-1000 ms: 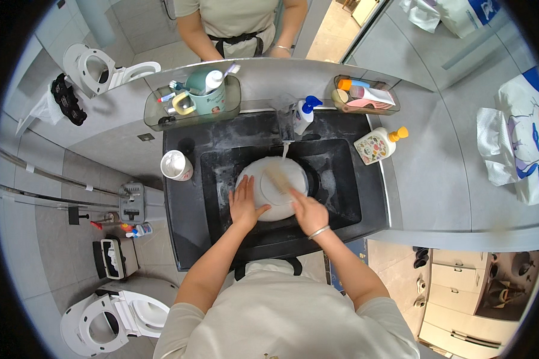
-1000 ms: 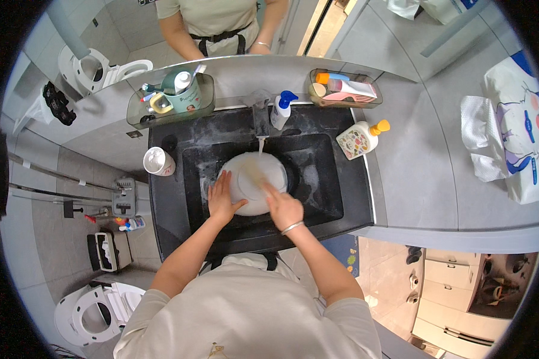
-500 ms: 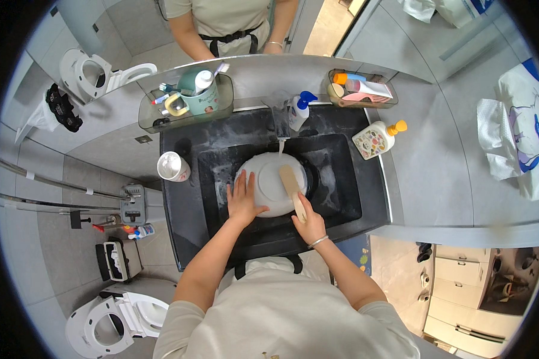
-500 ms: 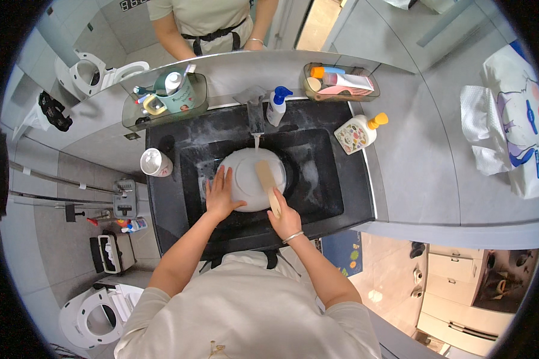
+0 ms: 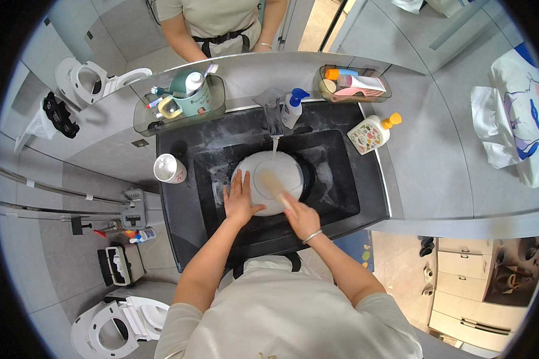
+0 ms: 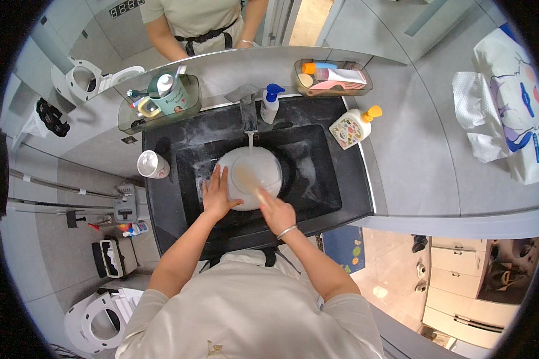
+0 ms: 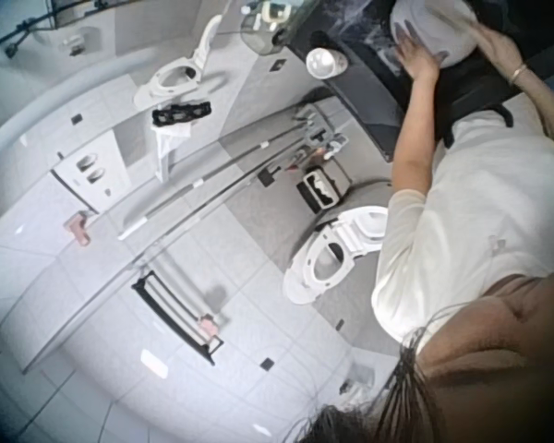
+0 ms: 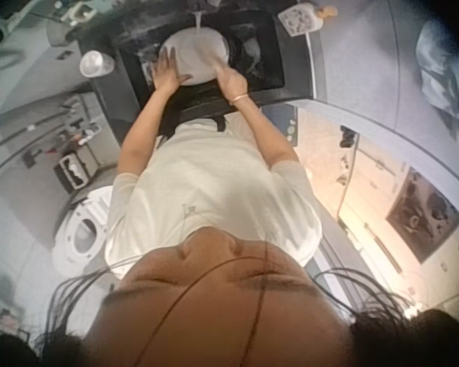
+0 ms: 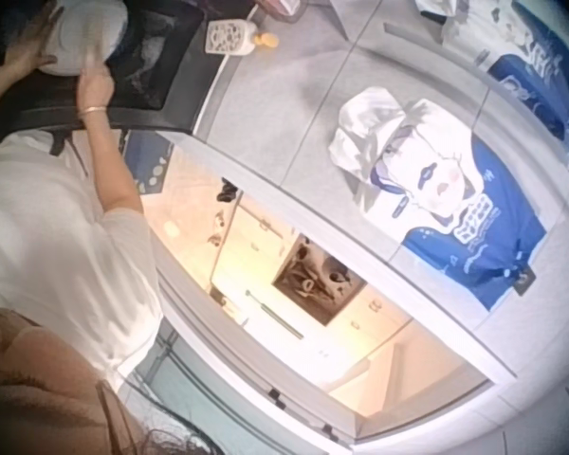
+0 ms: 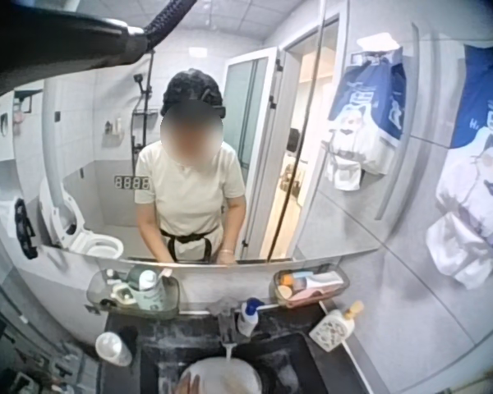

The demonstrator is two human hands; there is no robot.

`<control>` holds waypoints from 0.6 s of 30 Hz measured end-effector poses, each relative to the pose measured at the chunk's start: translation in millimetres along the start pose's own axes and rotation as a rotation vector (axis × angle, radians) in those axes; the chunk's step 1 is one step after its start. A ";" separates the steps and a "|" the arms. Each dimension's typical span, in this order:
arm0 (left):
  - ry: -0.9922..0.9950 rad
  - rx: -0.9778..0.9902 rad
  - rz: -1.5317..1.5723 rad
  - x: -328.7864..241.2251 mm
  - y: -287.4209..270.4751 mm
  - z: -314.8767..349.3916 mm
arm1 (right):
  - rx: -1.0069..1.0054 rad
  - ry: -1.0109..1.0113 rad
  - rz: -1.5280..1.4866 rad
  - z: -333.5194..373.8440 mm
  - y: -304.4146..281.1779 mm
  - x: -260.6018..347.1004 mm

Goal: The person cleans a white helmet in a sink by applying soap, scrubbing the exterior and visor with a brush, and rinsing it with water.

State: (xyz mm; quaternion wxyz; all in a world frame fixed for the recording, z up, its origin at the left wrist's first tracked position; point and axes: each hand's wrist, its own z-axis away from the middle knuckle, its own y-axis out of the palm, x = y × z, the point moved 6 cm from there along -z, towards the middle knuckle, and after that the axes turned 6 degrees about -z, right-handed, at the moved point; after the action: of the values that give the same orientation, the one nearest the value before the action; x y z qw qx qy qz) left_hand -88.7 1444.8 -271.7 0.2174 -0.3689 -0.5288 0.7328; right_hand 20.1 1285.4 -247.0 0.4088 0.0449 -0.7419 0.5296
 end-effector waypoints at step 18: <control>-0.002 -0.003 0.001 3.2 5.1 -0.9 | -0.130 0.387 -0.206 -4.6 -13.5 -37.6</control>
State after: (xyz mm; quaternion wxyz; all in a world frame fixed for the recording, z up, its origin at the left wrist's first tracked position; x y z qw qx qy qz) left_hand -89.7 1446.0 -277.6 0.2158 -0.3687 -0.5297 0.7327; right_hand 54.3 1269.5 -261.0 0.5975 -0.0084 -0.6736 0.4351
